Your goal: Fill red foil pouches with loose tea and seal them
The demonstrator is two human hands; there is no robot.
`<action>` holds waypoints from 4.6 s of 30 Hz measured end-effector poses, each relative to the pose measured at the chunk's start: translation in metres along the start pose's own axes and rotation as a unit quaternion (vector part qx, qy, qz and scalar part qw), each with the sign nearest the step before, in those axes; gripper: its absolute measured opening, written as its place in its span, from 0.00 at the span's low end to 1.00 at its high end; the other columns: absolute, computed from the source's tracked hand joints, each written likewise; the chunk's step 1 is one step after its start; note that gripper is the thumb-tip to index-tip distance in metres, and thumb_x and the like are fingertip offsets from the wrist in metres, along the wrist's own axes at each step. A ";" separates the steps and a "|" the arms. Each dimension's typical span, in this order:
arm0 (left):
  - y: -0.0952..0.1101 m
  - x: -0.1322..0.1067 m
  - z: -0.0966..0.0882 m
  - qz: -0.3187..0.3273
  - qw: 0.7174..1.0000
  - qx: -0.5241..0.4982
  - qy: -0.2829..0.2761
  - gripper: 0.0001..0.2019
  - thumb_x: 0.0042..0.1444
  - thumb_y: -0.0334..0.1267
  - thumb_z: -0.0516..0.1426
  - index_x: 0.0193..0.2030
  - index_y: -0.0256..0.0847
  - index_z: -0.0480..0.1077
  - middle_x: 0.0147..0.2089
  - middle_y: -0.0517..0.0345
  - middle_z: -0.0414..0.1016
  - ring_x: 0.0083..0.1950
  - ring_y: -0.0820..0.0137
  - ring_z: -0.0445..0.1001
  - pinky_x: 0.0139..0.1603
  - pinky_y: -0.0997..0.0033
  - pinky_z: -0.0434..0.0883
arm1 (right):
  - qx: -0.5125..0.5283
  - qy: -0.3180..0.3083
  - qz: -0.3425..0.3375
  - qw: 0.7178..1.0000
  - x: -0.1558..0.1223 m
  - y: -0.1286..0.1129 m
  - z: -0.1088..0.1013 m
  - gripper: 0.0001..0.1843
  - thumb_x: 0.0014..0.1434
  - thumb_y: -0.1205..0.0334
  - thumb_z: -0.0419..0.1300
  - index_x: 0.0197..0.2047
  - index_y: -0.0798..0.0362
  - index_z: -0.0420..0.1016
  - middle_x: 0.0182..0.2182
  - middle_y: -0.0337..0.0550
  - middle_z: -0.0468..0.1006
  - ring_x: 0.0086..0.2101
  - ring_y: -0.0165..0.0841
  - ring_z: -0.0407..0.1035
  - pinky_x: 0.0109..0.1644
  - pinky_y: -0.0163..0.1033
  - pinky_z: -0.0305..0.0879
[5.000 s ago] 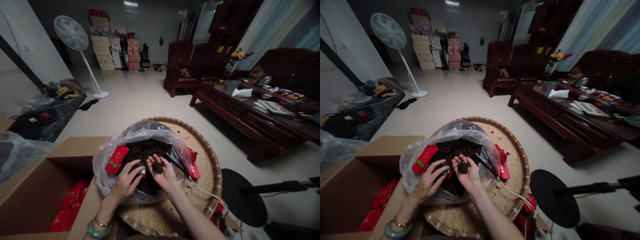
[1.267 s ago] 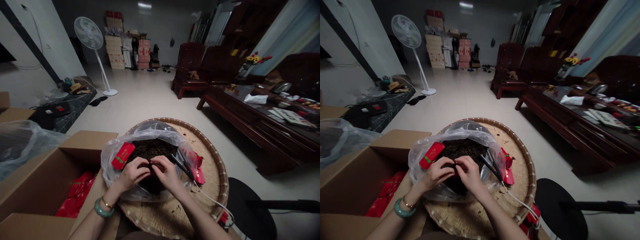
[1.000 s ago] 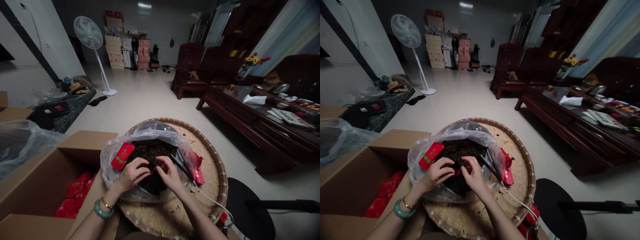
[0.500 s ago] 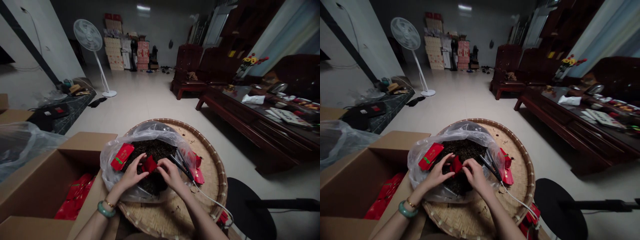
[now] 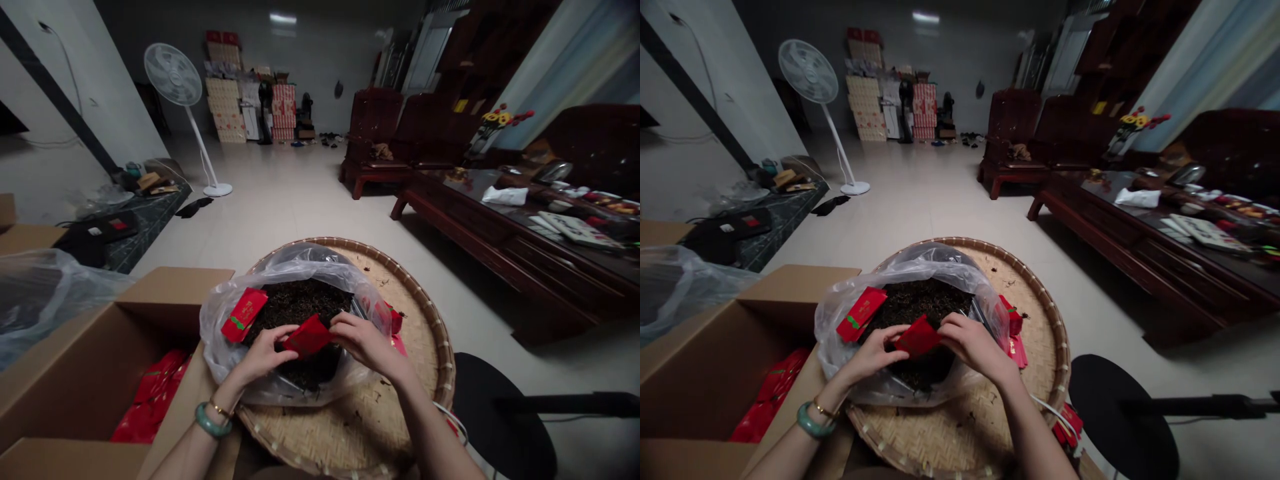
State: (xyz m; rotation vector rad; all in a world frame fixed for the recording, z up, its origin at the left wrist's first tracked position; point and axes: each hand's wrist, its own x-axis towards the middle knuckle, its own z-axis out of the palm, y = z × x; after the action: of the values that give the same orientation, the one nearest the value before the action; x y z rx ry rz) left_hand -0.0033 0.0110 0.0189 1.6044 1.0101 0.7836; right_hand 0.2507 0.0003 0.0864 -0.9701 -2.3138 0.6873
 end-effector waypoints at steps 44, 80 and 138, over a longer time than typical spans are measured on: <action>0.032 0.002 0.041 -0.061 0.987 -0.090 0.116 0.15 0.49 0.48 0.59 0.26 0.35 0.75 0.25 0.58 0.77 0.27 0.71 0.72 0.29 0.75 0.69 | 0.391 0.192 0.307 0.846 0.000 0.004 0.072 0.23 0.42 0.42 0.67 0.21 0.56 0.71 0.16 0.35 0.69 0.15 0.27 0.63 0.18 0.31 0.57; 0.034 -0.011 -0.005 0.294 0.860 0.411 0.065 0.06 0.60 0.32 0.53 0.38 0.39 0.72 0.48 0.48 0.74 0.50 0.63 0.70 0.50 0.59 0.72 | -0.076 0.130 0.074 0.986 -0.002 -0.001 0.061 0.13 0.64 0.61 0.51 0.46 0.51 0.75 0.45 0.51 0.74 0.45 0.38 0.70 0.49 0.44 0.69; 0.050 0.006 0.016 0.013 0.977 0.201 0.073 0.13 0.50 0.32 0.56 0.43 0.37 0.76 0.38 0.55 0.77 0.25 0.77 0.68 0.26 0.78 0.66 | -0.029 0.086 0.093 0.992 0.028 -0.018 0.033 0.09 0.54 0.72 0.60 0.38 0.52 0.77 0.31 0.43 0.76 0.32 0.33 0.71 0.35 0.36 0.66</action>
State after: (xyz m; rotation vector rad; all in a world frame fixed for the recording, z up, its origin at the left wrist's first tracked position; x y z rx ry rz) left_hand 0.0241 0.0048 0.0631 1.9267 1.3182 0.7562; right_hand 0.2046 0.0024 0.0814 -1.2330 -2.1218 0.5872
